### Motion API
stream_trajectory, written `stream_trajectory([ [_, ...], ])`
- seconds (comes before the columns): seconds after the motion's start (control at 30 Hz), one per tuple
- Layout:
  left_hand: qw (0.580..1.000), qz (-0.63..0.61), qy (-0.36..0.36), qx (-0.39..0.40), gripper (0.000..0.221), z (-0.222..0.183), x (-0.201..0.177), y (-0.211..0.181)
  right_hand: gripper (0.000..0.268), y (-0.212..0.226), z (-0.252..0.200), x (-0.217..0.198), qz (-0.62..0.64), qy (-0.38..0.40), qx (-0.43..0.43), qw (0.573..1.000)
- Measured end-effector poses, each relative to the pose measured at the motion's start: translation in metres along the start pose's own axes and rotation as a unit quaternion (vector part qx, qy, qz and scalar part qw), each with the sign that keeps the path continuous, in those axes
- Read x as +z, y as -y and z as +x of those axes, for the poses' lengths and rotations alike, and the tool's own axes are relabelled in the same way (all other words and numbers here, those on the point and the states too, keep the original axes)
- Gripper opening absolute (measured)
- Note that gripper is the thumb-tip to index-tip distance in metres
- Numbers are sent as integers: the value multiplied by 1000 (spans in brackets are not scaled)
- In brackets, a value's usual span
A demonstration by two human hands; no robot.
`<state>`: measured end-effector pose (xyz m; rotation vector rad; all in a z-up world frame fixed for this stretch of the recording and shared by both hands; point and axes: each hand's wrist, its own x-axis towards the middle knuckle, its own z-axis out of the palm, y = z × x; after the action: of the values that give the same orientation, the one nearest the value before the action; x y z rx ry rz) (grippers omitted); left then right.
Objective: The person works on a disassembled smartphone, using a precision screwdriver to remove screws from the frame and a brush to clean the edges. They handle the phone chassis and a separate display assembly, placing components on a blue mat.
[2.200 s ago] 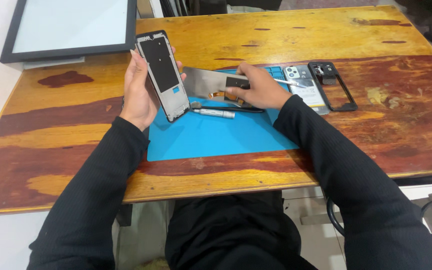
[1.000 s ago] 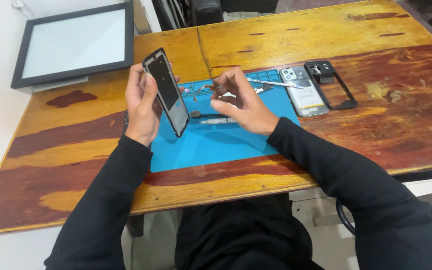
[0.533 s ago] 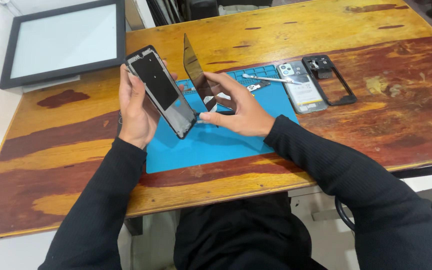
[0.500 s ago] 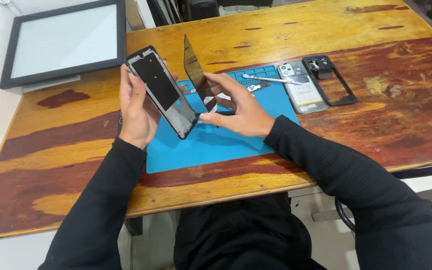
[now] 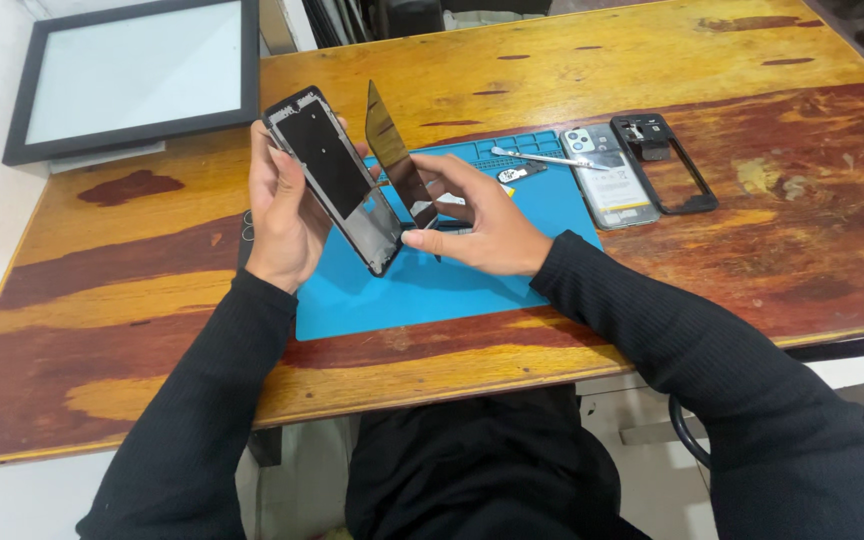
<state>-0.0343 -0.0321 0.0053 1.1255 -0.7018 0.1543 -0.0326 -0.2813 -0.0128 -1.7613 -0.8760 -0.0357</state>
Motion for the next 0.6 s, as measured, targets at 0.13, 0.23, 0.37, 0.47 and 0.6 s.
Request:
stream_trajectory([
  [0.13,1000,-3,0,9,48,0,0,0,79,2,1,2,15,-8,5,1000],
  [0.23,1000,-11,-11,4,47,-1,0,0,78,3,1,3,8,-17,4,1000],
  [0.37,999,-27,-20,12,48,0,1,1,74,5,0,2,-7,-16,10,1000],
  [0.47,999,-42,-34,9,46,-1,-1,1,74,6,0,2,-17,-11,9,1000],
  [0.6,998,-47,-45,13,43,0,-1,0,76,8,0,2,-30,-16,6,999],
])
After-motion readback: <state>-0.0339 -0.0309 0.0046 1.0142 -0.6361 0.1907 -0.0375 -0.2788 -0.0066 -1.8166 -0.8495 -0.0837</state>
